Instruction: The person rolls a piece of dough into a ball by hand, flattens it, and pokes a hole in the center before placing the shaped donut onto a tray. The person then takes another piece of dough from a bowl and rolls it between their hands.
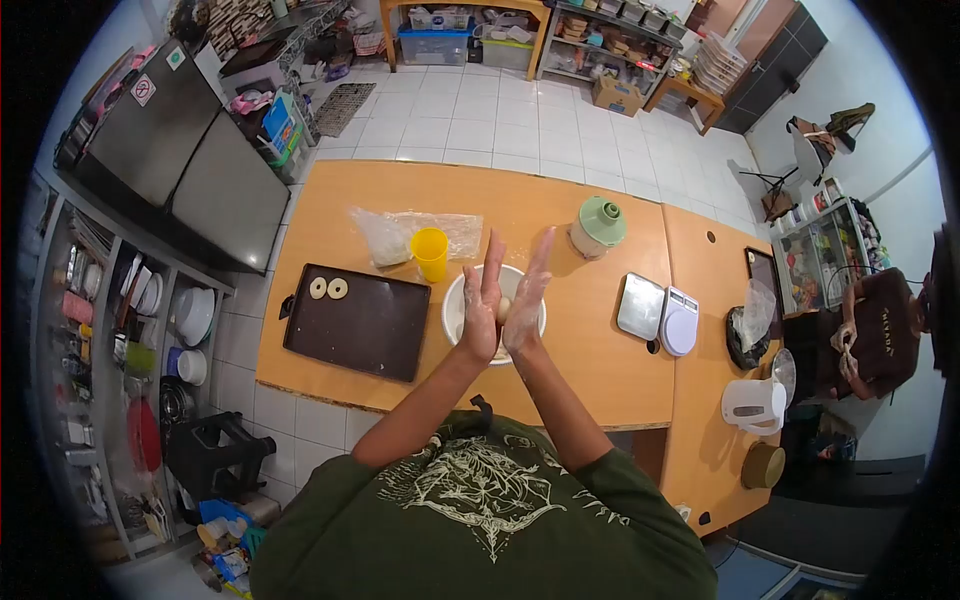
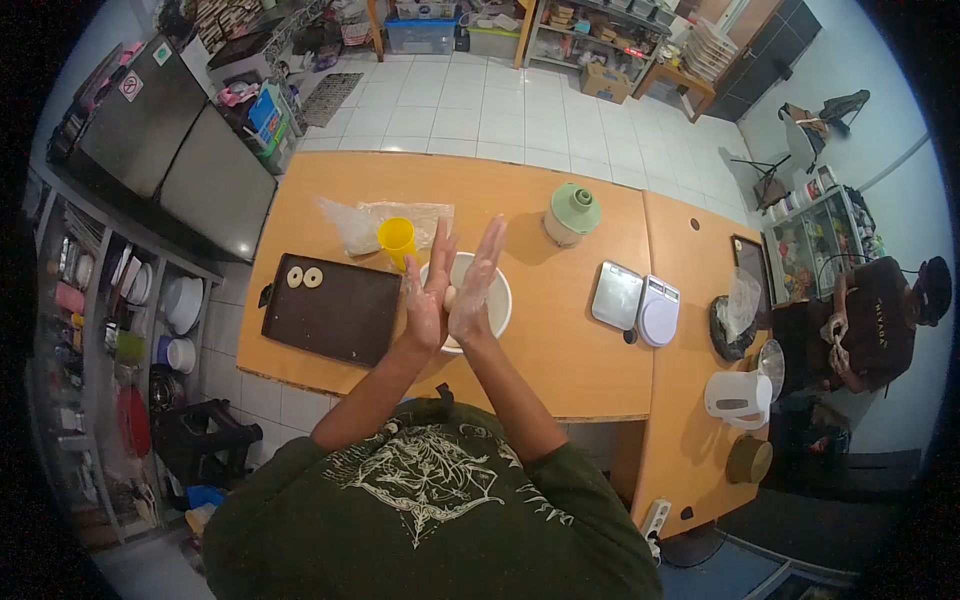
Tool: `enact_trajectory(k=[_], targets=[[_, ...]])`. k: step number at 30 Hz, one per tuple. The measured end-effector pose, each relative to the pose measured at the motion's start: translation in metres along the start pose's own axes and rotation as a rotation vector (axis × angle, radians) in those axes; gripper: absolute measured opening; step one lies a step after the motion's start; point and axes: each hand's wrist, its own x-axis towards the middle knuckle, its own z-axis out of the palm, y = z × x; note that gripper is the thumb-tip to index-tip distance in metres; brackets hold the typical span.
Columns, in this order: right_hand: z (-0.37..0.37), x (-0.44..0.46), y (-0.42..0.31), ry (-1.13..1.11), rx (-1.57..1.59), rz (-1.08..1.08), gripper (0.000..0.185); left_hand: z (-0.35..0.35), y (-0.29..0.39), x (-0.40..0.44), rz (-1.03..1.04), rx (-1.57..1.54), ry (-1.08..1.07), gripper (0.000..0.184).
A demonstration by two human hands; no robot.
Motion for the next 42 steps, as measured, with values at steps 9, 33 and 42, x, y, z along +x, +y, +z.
enact_trajectory(k=[9,33,42], targets=[[-0.004,0.002,-0.025,-0.099,0.103,-0.119,0.094,-0.012,-0.022,0.005,-0.032,0.150,0.046,0.076],[-0.006,-0.022,-0.012,-0.139,0.142,-0.019,0.095,-0.028,-0.036,0.016,-0.094,0.039,0.098,0.085],[-0.006,-0.011,0.011,-0.070,0.118,0.083,0.094,-0.005,-0.012,0.001,-0.005,-0.003,-0.016,0.083]])
